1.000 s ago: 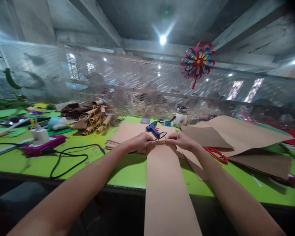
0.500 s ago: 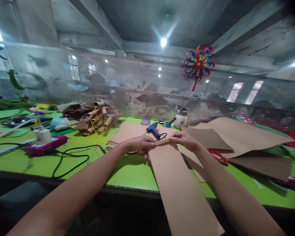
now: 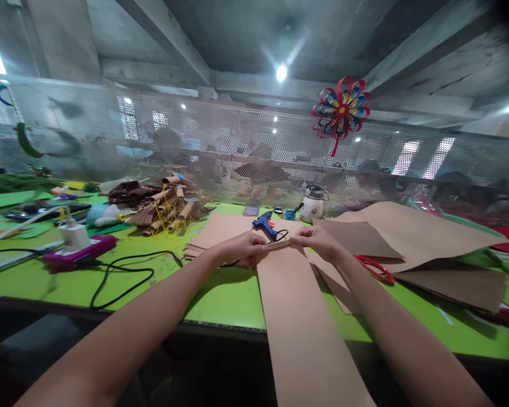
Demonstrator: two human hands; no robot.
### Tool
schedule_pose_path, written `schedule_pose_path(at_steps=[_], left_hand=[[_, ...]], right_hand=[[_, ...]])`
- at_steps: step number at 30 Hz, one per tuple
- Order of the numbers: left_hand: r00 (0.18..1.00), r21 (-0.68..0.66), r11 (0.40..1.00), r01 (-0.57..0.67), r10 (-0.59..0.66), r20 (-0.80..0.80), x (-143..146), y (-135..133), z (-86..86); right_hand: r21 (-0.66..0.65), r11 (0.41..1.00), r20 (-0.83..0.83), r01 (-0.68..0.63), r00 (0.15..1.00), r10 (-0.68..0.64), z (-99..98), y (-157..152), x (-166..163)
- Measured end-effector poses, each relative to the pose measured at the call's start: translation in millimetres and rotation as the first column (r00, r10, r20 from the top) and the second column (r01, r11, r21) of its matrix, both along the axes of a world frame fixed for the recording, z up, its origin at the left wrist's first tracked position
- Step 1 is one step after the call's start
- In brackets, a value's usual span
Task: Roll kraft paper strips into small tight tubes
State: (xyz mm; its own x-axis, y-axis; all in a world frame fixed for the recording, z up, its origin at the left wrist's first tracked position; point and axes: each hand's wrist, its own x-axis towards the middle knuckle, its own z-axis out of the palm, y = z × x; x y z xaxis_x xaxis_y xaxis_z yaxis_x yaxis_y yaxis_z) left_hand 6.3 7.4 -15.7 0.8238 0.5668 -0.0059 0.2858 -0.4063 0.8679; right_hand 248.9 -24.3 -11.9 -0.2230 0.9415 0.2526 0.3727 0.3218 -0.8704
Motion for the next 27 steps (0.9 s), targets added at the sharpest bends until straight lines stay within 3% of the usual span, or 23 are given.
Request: schedule_pose_path(at_steps=[7,14,21,24,27], left_hand=[[0.995,-0.025,0.997,-0.069,0.067,-0.079,-3.7,3.4,1.1],[0.998,-0.053,0.997,-0.048,0.05,0.04,-5.0,-1.3,4.7],[0.997,-0.048,0.999,0.005,-0.002,0.077,-8.8,7.2,0.4],[0.999,0.086,0.996,-0.036,0.033,0.04,-5.5,9.4,-2.3],[0.992,0.327,0.937,-0.124,0.115,0.047,-1.6,9.7,-2.8]], right_hand=[[0.098,0.991,0.028,0.089,0.995,-0.092,2.7,-3.5,-7.7],[0.206,0.972,0.052,0.114,0.991,-0.127,1.3,-2.6,-6.3],[0.108,0.994,0.039,0.021,0.999,-0.026,1.8,-1.6,0.2],[0.072,0.996,0.058,-0.061,0.997,0.057,0.4,0.0,5.0],[0.041,0.997,0.035,-0.058,0.998,0.057,-2.8,3.2,8.4]])
